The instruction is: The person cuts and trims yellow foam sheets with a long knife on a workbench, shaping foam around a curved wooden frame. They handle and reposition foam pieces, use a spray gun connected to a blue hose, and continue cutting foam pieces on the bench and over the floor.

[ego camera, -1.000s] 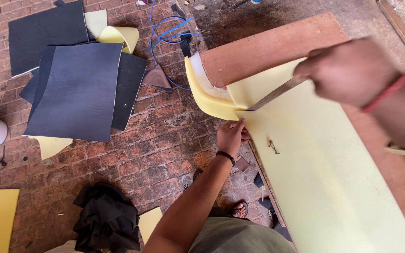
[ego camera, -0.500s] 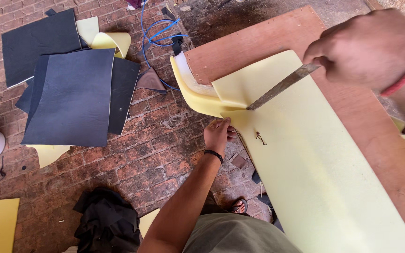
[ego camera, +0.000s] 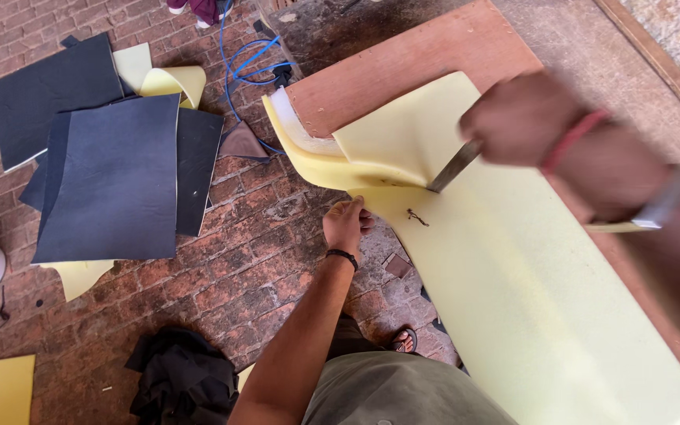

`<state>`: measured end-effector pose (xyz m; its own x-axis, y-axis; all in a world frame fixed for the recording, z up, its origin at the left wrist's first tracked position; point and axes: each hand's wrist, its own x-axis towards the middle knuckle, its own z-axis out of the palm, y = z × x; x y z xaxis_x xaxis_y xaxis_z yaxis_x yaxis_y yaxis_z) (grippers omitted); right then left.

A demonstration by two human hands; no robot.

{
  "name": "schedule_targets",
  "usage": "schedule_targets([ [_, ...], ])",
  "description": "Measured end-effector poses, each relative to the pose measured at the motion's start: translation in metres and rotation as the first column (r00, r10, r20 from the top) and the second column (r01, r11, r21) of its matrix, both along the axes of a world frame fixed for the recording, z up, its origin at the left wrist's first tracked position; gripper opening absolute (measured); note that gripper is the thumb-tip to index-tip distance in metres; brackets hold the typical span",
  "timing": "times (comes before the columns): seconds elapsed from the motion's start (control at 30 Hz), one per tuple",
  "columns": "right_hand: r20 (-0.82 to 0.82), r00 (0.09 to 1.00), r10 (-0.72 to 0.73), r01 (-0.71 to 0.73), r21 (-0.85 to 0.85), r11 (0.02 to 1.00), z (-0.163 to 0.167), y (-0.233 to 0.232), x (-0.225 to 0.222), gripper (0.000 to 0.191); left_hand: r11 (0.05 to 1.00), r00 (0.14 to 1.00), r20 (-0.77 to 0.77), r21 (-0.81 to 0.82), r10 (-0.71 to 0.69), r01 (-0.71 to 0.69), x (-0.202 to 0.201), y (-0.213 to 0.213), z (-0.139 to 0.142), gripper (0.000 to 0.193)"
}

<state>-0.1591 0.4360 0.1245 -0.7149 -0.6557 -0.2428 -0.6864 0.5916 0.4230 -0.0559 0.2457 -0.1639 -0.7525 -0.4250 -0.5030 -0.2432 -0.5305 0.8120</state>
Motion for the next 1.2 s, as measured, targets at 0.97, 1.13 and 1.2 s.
schedule_targets([
  [0.97, 0.116, 0.962, -0.246, 0.251, -0.036, 0.967, -0.038, 0.115, 0.101, 0.019, 0.945, 0.932, 0.156, 0.019, -0.326, 0.327, 0.106, 0.117, 0.045, 0.053],
  [1.13, -0.037, 0.967, -0.251, 0.243, -0.149, 0.959, 0.015, 0.176, 0.122, 0.020, 0.937, 0.939, 0.067, -0.071, -0.337, 0.342, 0.140, 0.148, 0.042, 0.053],
  [1.2, 0.027, 0.984, -0.176, 0.177, -0.225, 0.958, 0.001, 0.167, 0.125, 0.020, 0.949, 0.952, 0.060, -0.084, -0.300, 0.305, 0.146, 0.152, 0.038, 0.053],
])
